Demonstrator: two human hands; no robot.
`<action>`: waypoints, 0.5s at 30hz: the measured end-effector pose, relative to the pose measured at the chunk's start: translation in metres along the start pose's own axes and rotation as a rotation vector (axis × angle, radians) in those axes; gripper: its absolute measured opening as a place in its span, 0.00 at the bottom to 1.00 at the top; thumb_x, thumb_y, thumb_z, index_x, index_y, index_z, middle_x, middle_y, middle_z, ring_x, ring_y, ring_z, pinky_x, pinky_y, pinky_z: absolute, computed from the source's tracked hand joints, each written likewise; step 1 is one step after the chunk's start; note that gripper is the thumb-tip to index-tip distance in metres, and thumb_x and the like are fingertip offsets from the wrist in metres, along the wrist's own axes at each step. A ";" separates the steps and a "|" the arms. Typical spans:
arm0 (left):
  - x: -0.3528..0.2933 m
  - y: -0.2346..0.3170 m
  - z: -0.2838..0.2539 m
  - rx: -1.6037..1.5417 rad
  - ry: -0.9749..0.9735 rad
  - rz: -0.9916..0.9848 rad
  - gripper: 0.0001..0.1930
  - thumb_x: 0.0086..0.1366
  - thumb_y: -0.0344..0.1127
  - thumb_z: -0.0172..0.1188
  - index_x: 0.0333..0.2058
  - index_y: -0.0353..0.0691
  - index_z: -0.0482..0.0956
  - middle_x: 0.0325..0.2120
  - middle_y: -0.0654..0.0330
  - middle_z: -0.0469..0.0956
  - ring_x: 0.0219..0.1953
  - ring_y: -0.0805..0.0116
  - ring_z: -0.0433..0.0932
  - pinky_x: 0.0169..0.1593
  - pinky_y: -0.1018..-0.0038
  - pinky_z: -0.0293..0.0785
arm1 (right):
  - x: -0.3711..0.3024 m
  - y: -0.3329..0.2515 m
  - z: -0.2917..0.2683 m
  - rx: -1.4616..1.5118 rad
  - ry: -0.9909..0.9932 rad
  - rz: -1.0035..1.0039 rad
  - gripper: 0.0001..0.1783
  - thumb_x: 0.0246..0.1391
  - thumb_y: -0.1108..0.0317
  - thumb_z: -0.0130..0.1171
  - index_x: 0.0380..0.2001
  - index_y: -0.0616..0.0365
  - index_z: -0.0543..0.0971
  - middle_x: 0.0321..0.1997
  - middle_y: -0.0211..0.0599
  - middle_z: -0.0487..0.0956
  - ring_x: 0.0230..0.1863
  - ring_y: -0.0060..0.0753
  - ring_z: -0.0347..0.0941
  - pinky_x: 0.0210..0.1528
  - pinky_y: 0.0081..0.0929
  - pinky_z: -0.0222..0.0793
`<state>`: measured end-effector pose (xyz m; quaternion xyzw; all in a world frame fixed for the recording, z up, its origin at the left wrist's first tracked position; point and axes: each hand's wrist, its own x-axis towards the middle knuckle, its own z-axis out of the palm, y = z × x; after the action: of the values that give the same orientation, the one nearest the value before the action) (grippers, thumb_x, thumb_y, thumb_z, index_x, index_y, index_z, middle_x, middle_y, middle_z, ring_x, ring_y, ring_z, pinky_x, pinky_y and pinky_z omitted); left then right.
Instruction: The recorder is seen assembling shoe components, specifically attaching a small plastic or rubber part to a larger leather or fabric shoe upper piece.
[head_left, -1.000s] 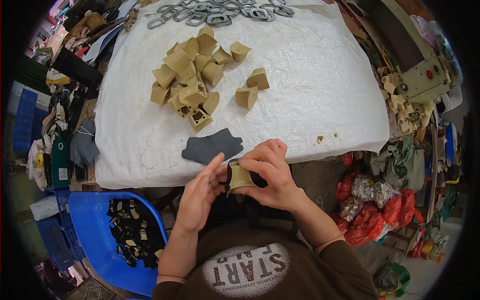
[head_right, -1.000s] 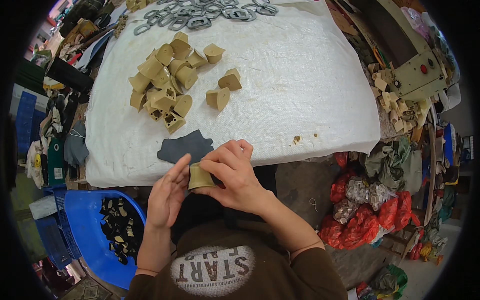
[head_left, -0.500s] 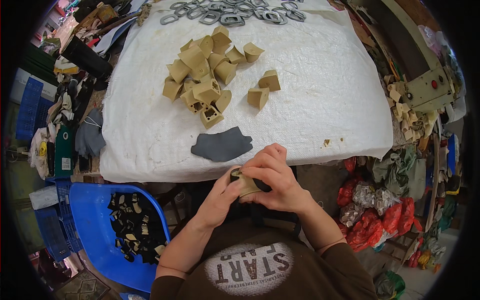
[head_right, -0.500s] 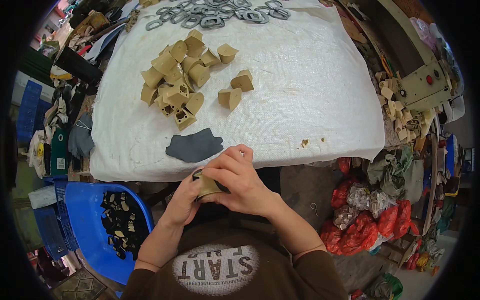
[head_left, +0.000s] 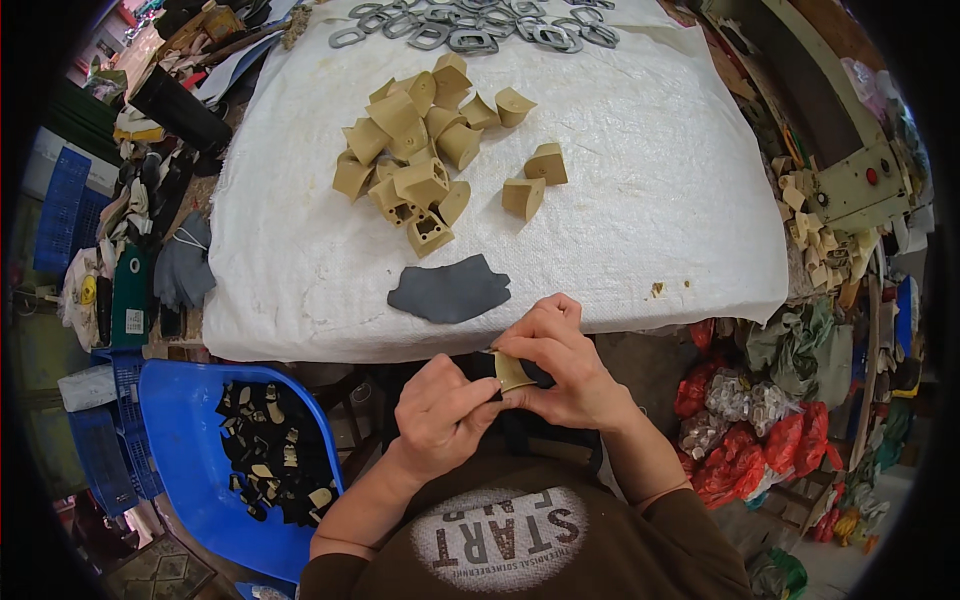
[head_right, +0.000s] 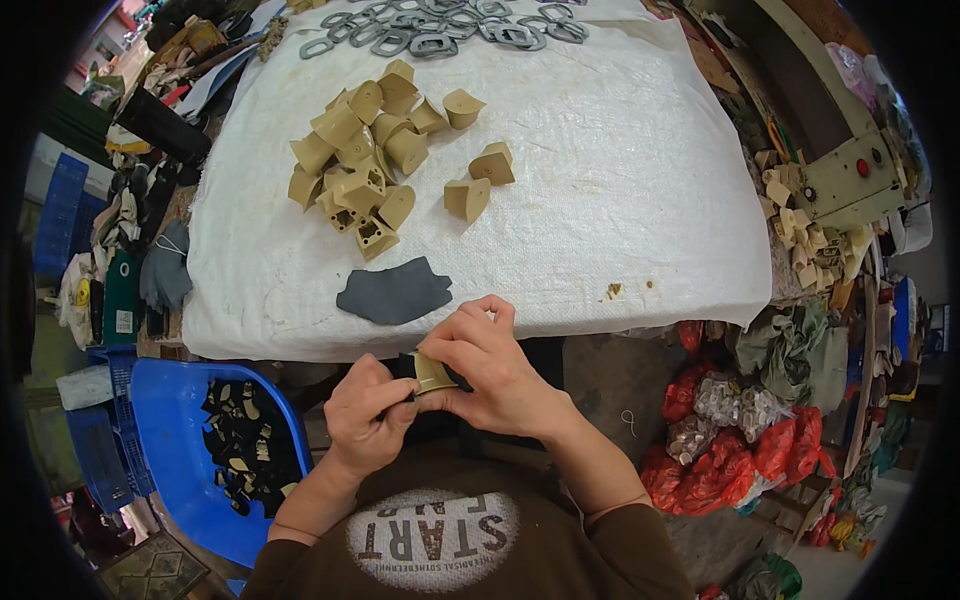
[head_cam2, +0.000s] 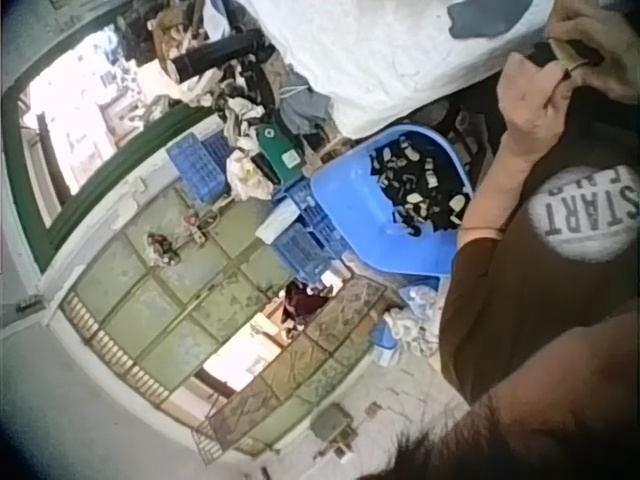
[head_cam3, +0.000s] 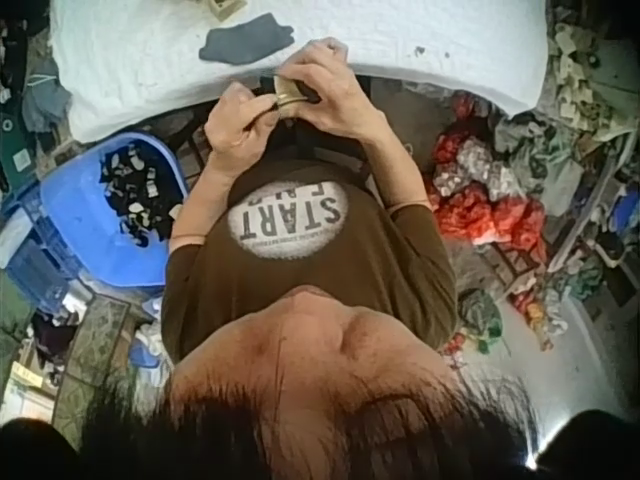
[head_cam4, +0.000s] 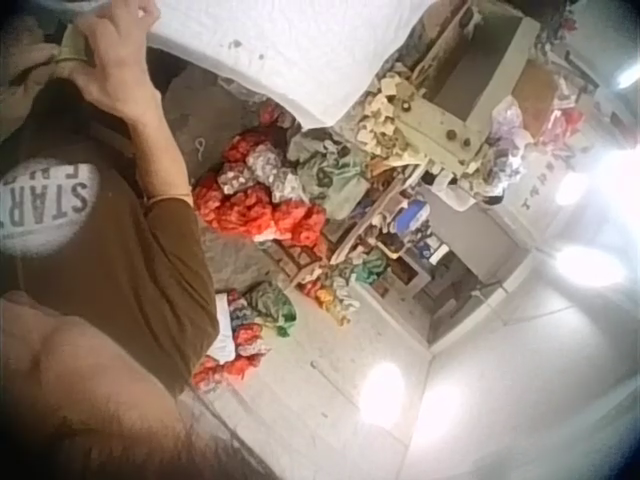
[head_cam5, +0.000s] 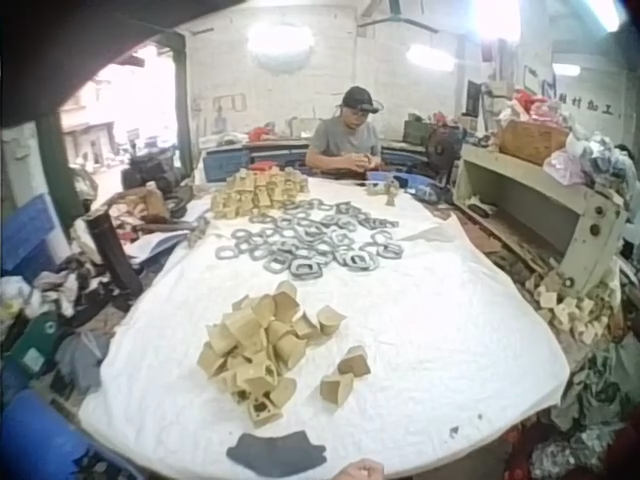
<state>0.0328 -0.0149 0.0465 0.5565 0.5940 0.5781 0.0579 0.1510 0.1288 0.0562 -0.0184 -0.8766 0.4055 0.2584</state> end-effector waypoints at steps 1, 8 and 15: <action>0.000 0.002 0.000 0.077 -0.019 0.042 0.08 0.50 0.30 0.67 0.29 0.37 0.78 0.15 0.63 0.65 0.18 0.66 0.64 0.22 0.75 0.61 | 0.000 -0.001 0.002 0.011 -0.013 -0.004 0.26 0.36 0.59 0.70 0.39 0.56 0.73 0.36 0.33 0.75 0.38 0.36 0.68 0.48 0.36 0.54; -0.001 -0.003 0.007 -0.087 -0.055 0.101 0.12 0.55 0.33 0.64 0.34 0.34 0.74 0.19 0.62 0.66 0.22 0.68 0.65 0.26 0.76 0.62 | -0.003 0.010 0.003 0.084 0.127 0.001 0.23 0.37 0.68 0.67 0.40 0.56 0.74 0.41 0.36 0.77 0.41 0.39 0.68 0.49 0.37 0.56; -0.016 -0.010 0.009 -0.853 -0.266 -0.735 0.28 0.70 0.54 0.32 0.47 0.32 0.67 0.40 0.59 0.70 0.41 0.73 0.68 0.43 0.79 0.65 | -0.003 0.010 0.008 0.219 0.116 -0.044 0.21 0.42 0.64 0.66 0.41 0.56 0.74 0.42 0.36 0.77 0.43 0.39 0.67 0.49 0.37 0.57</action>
<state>0.0394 -0.0181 0.0270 0.3089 0.4504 0.6335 0.5481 0.1479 0.1292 0.0428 0.0059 -0.8108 0.4915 0.3180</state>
